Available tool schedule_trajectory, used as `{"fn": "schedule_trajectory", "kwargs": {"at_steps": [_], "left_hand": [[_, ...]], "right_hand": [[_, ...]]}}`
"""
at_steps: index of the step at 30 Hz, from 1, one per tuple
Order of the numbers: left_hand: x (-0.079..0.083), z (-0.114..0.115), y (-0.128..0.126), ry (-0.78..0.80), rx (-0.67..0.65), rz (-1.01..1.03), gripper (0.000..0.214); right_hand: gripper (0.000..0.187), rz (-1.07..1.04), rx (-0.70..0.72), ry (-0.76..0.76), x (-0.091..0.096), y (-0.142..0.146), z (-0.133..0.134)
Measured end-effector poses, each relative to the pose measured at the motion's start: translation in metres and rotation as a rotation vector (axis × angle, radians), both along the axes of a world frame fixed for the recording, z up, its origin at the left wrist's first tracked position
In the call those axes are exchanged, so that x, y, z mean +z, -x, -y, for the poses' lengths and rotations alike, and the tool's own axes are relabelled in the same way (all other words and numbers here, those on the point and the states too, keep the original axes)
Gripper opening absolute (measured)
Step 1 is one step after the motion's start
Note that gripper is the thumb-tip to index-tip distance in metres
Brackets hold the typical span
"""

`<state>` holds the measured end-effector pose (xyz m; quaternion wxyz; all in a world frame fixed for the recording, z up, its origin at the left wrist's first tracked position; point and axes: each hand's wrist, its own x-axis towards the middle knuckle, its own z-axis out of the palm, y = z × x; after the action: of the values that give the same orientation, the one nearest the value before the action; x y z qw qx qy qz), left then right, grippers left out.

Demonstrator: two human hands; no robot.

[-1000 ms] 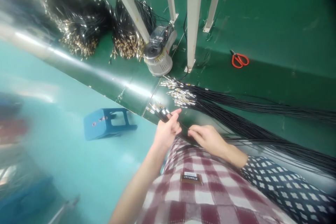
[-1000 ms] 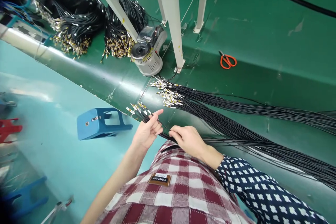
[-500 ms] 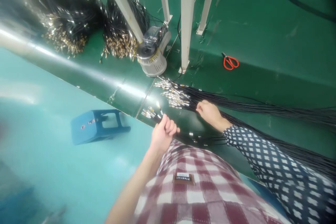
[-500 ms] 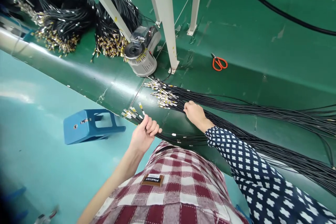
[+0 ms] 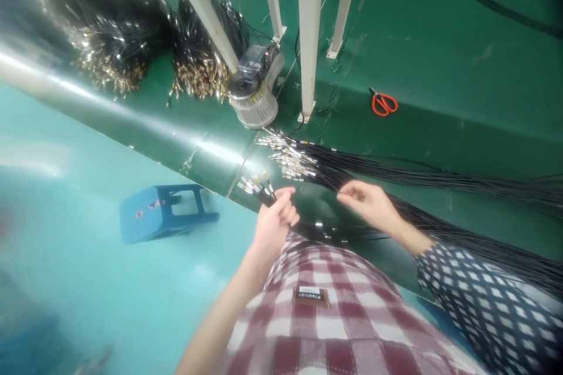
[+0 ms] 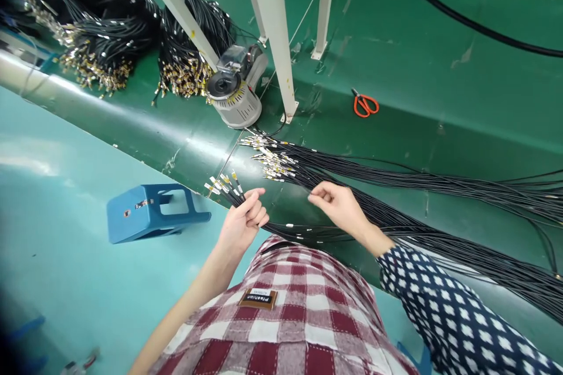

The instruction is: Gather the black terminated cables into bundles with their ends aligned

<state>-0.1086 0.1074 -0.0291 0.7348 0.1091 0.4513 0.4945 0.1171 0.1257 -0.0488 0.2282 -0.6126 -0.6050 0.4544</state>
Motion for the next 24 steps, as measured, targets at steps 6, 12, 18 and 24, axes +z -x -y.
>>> {"fn": "schedule_trajectory", "kwargs": {"at_steps": [6,12,18,24], "left_hand": [[0.016,-0.009,-0.012,-0.064,0.008,-0.046,0.026],[0.014,-0.001,-0.024,-0.012,-0.098,-0.131,0.025],[0.02,-0.004,-0.016,-0.067,-0.008,-0.109,0.025],[0.023,-0.005,-0.019,-0.045,-0.001,-0.133,0.027]], "right_hand": [[0.026,-0.222,0.04,0.192,0.01,-0.001,0.051],[0.028,-0.346,0.027,0.244,0.012,0.005,0.053],[0.031,-0.364,0.058,0.311,0.02,-0.002,0.052],[0.036,-0.366,0.205,0.387,0.025,-0.007,0.053]]}}
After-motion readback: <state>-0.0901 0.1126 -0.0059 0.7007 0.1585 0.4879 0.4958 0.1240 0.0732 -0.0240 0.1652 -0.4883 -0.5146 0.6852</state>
